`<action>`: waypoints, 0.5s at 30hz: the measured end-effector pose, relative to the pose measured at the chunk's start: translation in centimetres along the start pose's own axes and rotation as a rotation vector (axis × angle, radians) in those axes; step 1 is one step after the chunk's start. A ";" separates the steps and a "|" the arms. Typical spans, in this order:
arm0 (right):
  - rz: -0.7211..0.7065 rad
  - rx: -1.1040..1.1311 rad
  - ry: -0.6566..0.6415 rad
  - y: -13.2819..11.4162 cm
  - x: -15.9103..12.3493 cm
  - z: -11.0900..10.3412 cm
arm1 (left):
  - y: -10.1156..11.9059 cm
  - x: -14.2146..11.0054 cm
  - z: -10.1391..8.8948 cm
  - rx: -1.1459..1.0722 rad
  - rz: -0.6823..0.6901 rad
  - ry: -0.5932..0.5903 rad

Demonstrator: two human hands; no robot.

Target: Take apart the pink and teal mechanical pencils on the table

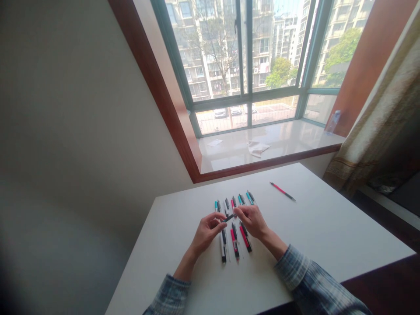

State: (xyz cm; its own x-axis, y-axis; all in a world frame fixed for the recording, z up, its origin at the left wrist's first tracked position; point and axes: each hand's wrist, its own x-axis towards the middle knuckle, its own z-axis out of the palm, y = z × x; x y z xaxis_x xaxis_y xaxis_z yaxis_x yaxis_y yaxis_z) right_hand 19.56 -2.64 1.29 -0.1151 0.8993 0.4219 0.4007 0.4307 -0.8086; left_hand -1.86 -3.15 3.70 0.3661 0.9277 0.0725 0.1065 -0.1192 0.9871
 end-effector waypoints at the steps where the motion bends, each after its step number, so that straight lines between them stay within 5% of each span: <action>1: -0.002 0.002 -0.004 0.0 0.0 -0.1 | -0.1 0.0 0.0 0.021 0.005 0.005; 15: 0.041 0.009 0.004 -0.1 0.2 -0.2 | -0.3 0.0 -0.1 0.135 0.039 -0.019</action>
State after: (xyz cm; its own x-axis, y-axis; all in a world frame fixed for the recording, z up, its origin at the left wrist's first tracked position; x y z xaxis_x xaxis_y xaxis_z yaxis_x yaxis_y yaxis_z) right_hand 19.69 -2.52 1.53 -0.0951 0.9161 0.3896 0.3971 0.3938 -0.8290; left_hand -2.03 -3.11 3.43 0.3899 0.9146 0.1067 0.2146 -0.2030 0.9554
